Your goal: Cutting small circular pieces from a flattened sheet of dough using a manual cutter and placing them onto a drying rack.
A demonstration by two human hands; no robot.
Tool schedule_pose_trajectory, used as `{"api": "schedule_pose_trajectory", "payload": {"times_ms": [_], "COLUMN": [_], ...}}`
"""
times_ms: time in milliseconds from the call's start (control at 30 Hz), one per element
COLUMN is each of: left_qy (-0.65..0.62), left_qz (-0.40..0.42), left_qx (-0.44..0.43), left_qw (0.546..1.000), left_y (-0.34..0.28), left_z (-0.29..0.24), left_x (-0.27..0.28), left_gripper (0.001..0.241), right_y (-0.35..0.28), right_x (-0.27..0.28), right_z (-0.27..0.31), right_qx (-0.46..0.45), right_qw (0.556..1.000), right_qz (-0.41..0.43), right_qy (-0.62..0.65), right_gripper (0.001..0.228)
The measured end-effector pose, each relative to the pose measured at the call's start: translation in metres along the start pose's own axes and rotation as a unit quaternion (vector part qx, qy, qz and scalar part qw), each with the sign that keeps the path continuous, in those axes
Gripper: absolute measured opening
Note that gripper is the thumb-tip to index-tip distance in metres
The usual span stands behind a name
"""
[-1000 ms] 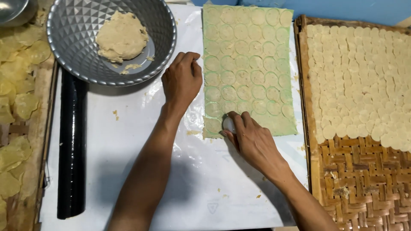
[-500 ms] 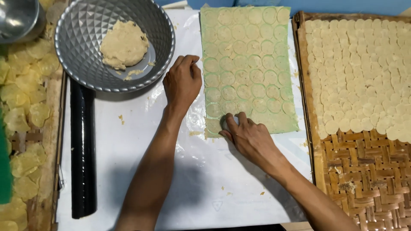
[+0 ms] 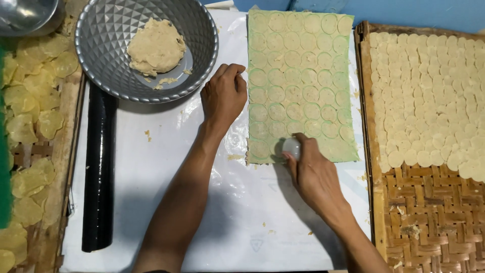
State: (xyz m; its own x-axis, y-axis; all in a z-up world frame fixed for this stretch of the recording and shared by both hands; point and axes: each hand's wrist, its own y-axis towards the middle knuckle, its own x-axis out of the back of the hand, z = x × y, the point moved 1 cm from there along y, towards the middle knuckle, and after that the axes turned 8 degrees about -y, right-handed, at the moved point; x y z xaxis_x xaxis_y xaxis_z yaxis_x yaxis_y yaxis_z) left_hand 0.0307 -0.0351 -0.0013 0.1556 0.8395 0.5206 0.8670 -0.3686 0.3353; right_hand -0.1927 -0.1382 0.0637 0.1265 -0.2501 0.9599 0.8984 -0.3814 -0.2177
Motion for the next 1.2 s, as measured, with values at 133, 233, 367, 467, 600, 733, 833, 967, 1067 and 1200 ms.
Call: {"api": "schedule_pose_trajectory", "payload": {"times_ms": [133,233,367,467,600,733,833,967,1067,1200], "left_qy": [0.003,0.009,0.006,0.002,0.001,0.001,0.011,0.017,0.018,0.02], "left_qz": [0.004,0.005,0.004,0.005,0.005,0.002,-0.002,0.001,0.005,0.01], "left_qx": [-0.006,-0.004,-0.009,-0.008,-0.007,-0.012,-0.023,-0.023,-0.033,-0.03], "left_qw": [1.0,1.0,1.0,1.0,1.0,1.0,1.0,1.0,0.999,0.999], "left_y": [-0.001,-0.001,-0.001,-0.002,-0.001,-0.004,-0.002,-0.003,-0.004,-0.005], "left_z": [0.002,0.002,0.002,0.001,-0.001,0.001,0.0,0.002,-0.002,-0.002], "left_x": [-0.003,-0.003,-0.001,0.0,0.001,-0.001,-0.001,-0.002,-0.001,0.0], "left_gripper": [0.02,0.021,0.021,0.021,0.02,0.02,0.02,0.02,0.02,0.021], "right_y": [-0.01,-0.006,0.003,0.008,0.015,0.016,0.015,0.015,0.011,0.011], "right_x": [0.003,0.002,-0.003,-0.009,-0.017,-0.031,-0.027,-0.025,-0.024,-0.023], "right_z": [-0.014,-0.017,-0.019,-0.019,-0.021,-0.012,-0.015,-0.023,-0.015,-0.023], "right_qx": [-0.012,0.0,0.022,0.026,0.023,-0.018,-0.01,0.065,0.042,0.056], "right_qw": [0.999,0.998,0.994,0.992,0.989,0.982,0.981,0.976,0.98,0.982], "right_qz": [-0.023,-0.008,0.03,0.044,0.055,0.018,-0.012,0.008,-0.011,0.013], "right_qy": [-0.044,-0.057,-0.103,-0.112,-0.132,-0.185,-0.194,-0.208,-0.196,-0.178], "right_gripper": [0.051,0.052,0.051,0.05,0.053,0.054,0.051,0.053,0.051,0.054]}}
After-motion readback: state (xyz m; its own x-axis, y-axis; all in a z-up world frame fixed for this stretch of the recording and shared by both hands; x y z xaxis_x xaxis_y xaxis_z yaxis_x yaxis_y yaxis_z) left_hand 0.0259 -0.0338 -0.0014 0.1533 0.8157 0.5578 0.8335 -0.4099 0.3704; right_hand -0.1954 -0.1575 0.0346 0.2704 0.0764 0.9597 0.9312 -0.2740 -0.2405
